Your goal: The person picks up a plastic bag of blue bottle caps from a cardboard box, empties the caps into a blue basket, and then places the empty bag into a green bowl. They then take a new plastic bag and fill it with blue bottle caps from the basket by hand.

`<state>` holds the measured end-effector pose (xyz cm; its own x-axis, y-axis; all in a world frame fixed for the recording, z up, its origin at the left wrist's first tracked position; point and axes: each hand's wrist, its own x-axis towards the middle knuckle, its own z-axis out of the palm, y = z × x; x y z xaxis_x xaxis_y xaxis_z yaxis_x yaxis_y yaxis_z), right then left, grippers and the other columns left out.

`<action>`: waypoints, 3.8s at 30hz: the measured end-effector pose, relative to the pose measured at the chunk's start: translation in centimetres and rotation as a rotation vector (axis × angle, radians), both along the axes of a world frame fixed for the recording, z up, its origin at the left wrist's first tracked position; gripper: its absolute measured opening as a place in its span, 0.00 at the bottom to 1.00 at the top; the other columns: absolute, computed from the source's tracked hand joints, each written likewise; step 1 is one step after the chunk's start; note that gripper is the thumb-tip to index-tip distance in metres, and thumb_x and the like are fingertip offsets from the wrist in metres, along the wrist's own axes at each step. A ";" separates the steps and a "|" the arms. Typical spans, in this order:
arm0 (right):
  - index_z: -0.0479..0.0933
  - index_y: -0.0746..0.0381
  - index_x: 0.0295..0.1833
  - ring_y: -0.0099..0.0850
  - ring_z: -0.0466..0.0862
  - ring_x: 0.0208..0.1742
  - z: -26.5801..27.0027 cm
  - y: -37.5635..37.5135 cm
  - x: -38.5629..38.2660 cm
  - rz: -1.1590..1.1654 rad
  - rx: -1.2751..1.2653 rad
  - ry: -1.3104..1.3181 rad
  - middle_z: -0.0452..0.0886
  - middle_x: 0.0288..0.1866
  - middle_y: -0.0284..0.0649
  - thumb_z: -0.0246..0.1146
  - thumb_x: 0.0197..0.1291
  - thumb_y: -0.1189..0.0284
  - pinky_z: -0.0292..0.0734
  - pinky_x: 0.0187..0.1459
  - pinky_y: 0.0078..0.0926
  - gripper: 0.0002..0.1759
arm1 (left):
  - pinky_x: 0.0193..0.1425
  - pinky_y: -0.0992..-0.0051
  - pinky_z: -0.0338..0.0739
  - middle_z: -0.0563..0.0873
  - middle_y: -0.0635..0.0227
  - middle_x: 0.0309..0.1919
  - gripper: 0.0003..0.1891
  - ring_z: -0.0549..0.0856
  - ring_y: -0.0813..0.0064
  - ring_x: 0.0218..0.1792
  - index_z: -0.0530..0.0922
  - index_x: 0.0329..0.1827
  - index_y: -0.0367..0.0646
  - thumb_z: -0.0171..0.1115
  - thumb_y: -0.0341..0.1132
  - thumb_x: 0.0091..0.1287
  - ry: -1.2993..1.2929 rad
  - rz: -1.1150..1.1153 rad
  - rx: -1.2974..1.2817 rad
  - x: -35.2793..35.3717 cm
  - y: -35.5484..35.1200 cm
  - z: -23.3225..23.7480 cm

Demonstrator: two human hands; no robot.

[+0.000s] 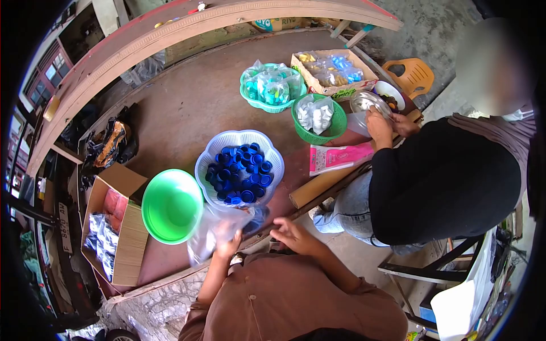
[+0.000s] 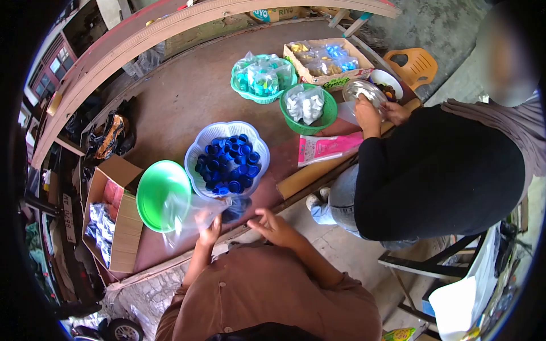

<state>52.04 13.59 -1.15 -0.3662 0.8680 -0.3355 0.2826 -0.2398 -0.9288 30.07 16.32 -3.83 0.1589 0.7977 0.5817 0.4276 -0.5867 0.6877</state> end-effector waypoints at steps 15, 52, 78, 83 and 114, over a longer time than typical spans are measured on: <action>0.69 0.65 0.55 0.25 0.77 0.48 -2.9 4.6 -0.4 -0.005 -0.262 0.672 0.77 0.48 0.37 0.69 0.44 0.75 0.71 0.52 0.26 0.29 | 0.47 0.66 0.77 0.81 0.56 0.42 0.18 0.82 0.58 0.42 0.77 0.47 0.37 0.62 0.31 0.52 -0.143 -0.284 -0.276 4.4 -4.6 1.7; 0.62 0.59 0.60 0.26 0.70 0.53 -1.4 3.0 -19.3 0.424 -0.354 0.512 0.69 0.51 0.37 0.67 0.49 0.78 0.67 0.53 0.23 0.31 | 0.58 0.59 0.66 0.78 0.64 0.43 0.11 0.75 0.61 0.49 0.76 0.32 0.38 0.65 0.34 0.51 -0.023 0.202 -0.028 -11.2 -12.3 3.6; 0.71 0.64 0.54 0.28 0.73 0.57 4.8 10.2 -42.9 1.025 0.108 0.312 0.74 0.55 0.40 0.72 0.44 0.77 0.66 0.59 0.28 0.29 | 0.64 0.67 0.64 0.66 0.61 0.59 0.45 0.68 0.66 0.61 0.55 0.65 0.42 0.74 0.26 0.44 -0.587 -0.059 -0.623 -37.1 -8.3 6.1; 0.74 0.62 0.53 0.32 0.73 0.58 6.2 14.4 -45.9 0.939 0.407 0.058 0.72 0.58 0.41 0.69 0.45 0.77 0.68 0.59 0.32 0.25 | 0.64 0.62 0.66 0.69 0.48 0.58 0.39 0.71 0.50 0.59 0.57 0.65 0.37 0.68 0.31 0.50 -0.033 0.055 -0.679 -41.4 -2.1 8.3; 0.77 0.63 0.39 0.39 0.81 0.38 3.3 5.9 -21.1 -0.163 0.797 -0.252 0.79 0.36 0.43 0.63 0.49 0.80 0.75 0.40 0.29 0.09 | 0.52 0.64 0.68 0.72 0.58 0.51 0.25 0.71 0.57 0.54 0.69 0.56 0.42 0.66 0.32 0.54 0.336 0.670 -0.254 -42.1 7.3 2.2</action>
